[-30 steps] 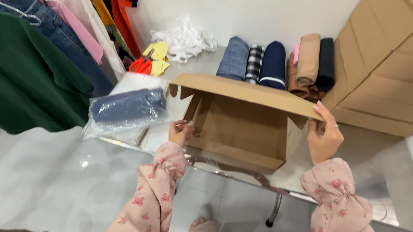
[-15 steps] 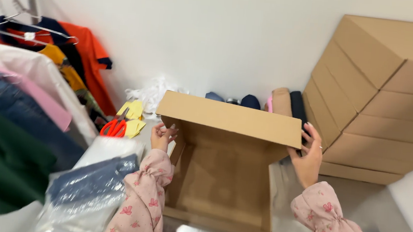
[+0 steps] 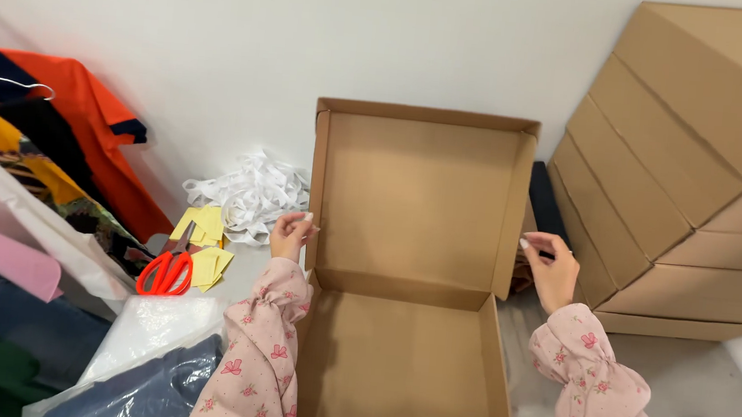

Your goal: Packing a garment into a cardboard box and tying a decorative ribbon around it

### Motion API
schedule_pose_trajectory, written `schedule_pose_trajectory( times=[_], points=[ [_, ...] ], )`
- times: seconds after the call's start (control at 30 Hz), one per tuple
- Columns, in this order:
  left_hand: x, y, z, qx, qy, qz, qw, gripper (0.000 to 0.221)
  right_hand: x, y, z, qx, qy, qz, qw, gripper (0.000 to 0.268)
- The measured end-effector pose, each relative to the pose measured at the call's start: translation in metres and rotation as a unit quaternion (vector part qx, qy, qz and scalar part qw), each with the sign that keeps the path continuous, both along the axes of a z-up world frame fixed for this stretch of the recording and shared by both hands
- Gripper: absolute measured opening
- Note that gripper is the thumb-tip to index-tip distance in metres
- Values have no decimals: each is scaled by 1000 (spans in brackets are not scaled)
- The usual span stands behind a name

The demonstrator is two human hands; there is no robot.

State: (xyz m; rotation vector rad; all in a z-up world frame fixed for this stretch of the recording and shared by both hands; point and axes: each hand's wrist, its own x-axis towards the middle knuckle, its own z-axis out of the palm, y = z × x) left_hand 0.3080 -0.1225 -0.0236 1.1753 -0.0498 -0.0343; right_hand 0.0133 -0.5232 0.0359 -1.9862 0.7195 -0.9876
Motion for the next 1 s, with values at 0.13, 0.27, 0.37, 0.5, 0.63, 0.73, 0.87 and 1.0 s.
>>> schedule_pose_trajectory(
  times=[0.13, 0.27, 0.37, 0.5, 0.63, 0.73, 0.87, 1.0],
  points=[
    [0, -11, -1, 11, 4, -27, 1000, 29, -6, 20, 29, 3, -7, -10, 1000, 12],
    [-15, -12, 11, 14, 22, -42, 999, 26, -13, 42, 56, 12, -68, 13, 998, 8],
    [-53, 1, 27, 18, 32, -49, 998, 22, -27, 66, 60, 20, -112, 50, 992, 8],
    [-105, 27, 31, 9, 42, -54, 998, 19, -63, 118, 82, 4, -146, 96, 985, 7],
    [-171, 68, 51, 22, 42, -41, 998, 18, -100, 150, 94, -12, -156, 149, 976, 6],
    [-214, 101, 45, 51, 39, -25, 998, 17, -126, 175, 100, -56, -133, 182, 973, 7],
    [-278, 145, 19, 56, 66, 8, 996, 16, -156, 203, 83, -60, -101, 230, 966, 8],
    [-352, 192, 10, 70, 94, 35, 992, 18, -189, 231, 57, -7, -56, 256, 965, 10]
  ],
)
